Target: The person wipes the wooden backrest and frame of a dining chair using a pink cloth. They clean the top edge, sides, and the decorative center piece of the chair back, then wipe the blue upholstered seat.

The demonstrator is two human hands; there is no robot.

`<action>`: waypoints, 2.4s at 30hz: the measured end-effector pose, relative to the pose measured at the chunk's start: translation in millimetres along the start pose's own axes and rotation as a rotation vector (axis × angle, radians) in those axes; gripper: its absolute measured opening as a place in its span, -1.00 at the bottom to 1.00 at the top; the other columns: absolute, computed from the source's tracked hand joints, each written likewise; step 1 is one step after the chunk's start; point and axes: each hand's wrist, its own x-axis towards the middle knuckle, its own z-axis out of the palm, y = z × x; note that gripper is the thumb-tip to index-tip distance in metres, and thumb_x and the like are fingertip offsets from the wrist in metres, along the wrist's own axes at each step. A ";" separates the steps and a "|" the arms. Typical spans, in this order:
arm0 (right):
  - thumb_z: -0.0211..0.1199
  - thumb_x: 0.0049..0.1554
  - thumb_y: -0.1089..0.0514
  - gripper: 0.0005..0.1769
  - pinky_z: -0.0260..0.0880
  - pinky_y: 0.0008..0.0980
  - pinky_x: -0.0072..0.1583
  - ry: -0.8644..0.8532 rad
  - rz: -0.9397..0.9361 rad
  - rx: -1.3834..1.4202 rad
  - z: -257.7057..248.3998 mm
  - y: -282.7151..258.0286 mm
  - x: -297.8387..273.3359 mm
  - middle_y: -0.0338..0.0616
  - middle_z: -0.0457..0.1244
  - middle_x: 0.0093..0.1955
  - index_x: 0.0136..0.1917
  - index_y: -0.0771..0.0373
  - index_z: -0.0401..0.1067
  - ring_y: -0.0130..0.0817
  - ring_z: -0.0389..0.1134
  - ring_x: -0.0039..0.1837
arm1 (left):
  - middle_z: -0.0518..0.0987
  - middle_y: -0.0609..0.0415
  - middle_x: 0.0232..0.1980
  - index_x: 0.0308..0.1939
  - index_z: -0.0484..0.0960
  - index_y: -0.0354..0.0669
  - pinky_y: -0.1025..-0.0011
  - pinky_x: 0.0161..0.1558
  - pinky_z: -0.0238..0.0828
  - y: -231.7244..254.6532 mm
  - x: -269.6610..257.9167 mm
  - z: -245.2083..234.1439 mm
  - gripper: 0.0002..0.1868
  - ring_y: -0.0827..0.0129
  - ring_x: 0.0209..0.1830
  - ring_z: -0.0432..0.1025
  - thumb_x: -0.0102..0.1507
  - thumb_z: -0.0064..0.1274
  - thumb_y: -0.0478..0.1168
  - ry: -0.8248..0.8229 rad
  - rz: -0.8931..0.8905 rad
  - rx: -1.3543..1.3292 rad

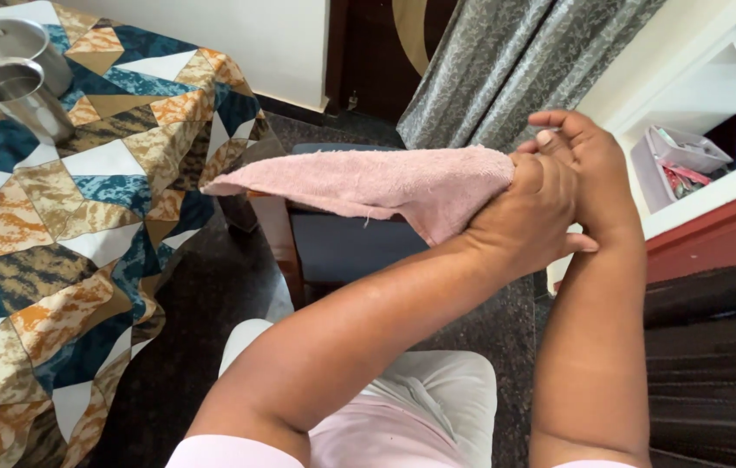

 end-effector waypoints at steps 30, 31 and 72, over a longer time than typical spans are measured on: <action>-0.25 0.37 -0.52 -0.19 0.30 -0.01 0.12 0.377 -0.738 -0.546 47.4 -0.3 -56.6 0.00 0.33 -0.04 0.15 0.24 0.40 0.12 0.36 0.01 | 0.63 0.11 -0.02 -0.20 0.66 -0.02 -0.01 0.34 0.29 -4.6 -157.2 13.1 -0.83 0.21 0.07 0.52 0.21 0.20 -0.08 -0.112 0.252 -1.039; -0.25 0.37 -0.53 -0.18 0.30 0.00 0.12 0.375 -0.737 -0.558 49.2 3.5 -60.9 0.00 0.33 -0.04 0.15 0.25 0.39 0.12 0.36 0.01 | 0.63 0.14 -0.03 -0.15 0.67 -0.01 0.03 0.33 0.31 -20.1 -156.1 1.6 -0.83 0.26 0.05 0.53 0.23 0.21 -0.09 -0.034 0.219 -1.037; -0.16 0.48 -0.32 -0.33 0.11 0.01 0.48 0.645 -0.649 -0.625 99.2 -1.8 -74.0 0.07 0.24 0.39 0.46 0.30 0.24 0.11 0.22 0.44 | 0.42 0.17 -0.54 -0.49 0.38 -0.01 0.29 -0.32 0.16 -162.0 -119.1 -3.3 -0.28 0.25 -0.52 0.35 0.26 -0.01 0.55 0.158 -0.283 -0.417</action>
